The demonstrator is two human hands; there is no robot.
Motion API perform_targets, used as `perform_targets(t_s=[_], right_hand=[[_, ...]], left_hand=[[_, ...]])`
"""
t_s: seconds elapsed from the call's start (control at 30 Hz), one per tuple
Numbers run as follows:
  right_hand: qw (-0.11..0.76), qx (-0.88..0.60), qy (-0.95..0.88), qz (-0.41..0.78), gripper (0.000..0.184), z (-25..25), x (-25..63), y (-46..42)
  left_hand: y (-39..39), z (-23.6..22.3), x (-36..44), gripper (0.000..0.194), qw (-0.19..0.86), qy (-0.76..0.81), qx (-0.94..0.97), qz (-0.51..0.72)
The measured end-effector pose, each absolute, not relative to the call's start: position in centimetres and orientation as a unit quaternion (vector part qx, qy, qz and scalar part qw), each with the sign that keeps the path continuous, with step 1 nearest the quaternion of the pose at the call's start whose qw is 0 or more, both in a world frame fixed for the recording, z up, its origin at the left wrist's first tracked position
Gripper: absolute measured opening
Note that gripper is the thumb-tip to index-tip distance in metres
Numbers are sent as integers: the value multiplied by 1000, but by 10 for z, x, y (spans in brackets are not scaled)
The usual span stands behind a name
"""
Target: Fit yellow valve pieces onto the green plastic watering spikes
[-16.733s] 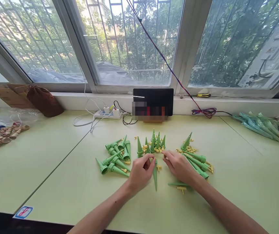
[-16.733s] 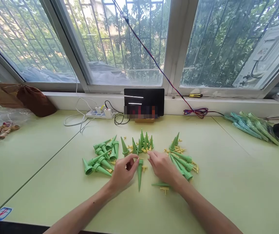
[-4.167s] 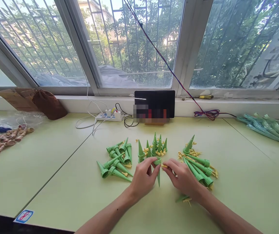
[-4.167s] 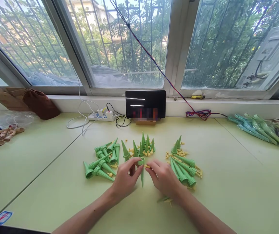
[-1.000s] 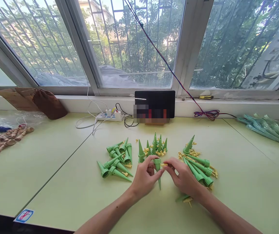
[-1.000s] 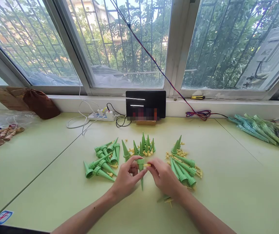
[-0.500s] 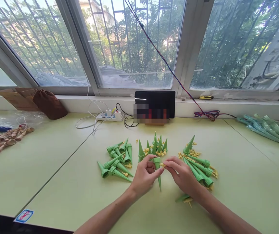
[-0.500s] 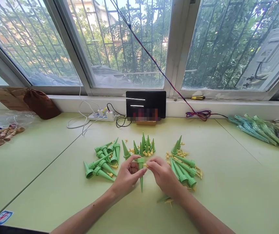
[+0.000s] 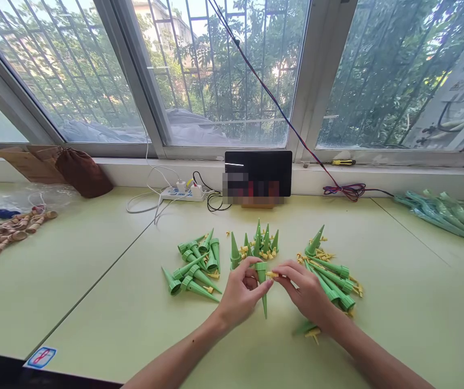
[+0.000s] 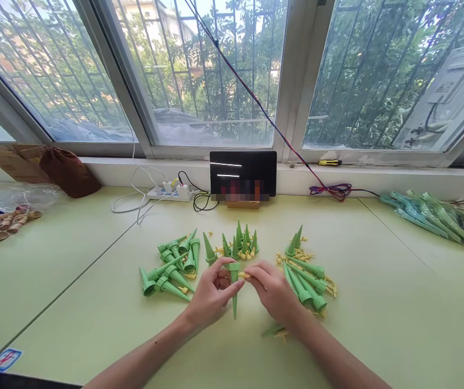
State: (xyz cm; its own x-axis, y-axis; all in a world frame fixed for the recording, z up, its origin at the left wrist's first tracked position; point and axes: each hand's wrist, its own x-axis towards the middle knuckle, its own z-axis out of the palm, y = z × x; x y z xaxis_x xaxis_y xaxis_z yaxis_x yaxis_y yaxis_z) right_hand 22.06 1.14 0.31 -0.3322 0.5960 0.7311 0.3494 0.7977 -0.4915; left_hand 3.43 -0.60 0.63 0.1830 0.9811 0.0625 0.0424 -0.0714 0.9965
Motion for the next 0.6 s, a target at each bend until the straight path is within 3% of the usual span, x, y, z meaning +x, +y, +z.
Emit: perform_targets(t_s=[0.3,0.6], right_hand=[[447,-318,-825,136,18,-1,224,13],[353,-371,-848,135,35,-5,228,11]], left_hand=[[-7,7,33,38,464,457,615,445],[-8,4,32,30,381,471,678,417]])
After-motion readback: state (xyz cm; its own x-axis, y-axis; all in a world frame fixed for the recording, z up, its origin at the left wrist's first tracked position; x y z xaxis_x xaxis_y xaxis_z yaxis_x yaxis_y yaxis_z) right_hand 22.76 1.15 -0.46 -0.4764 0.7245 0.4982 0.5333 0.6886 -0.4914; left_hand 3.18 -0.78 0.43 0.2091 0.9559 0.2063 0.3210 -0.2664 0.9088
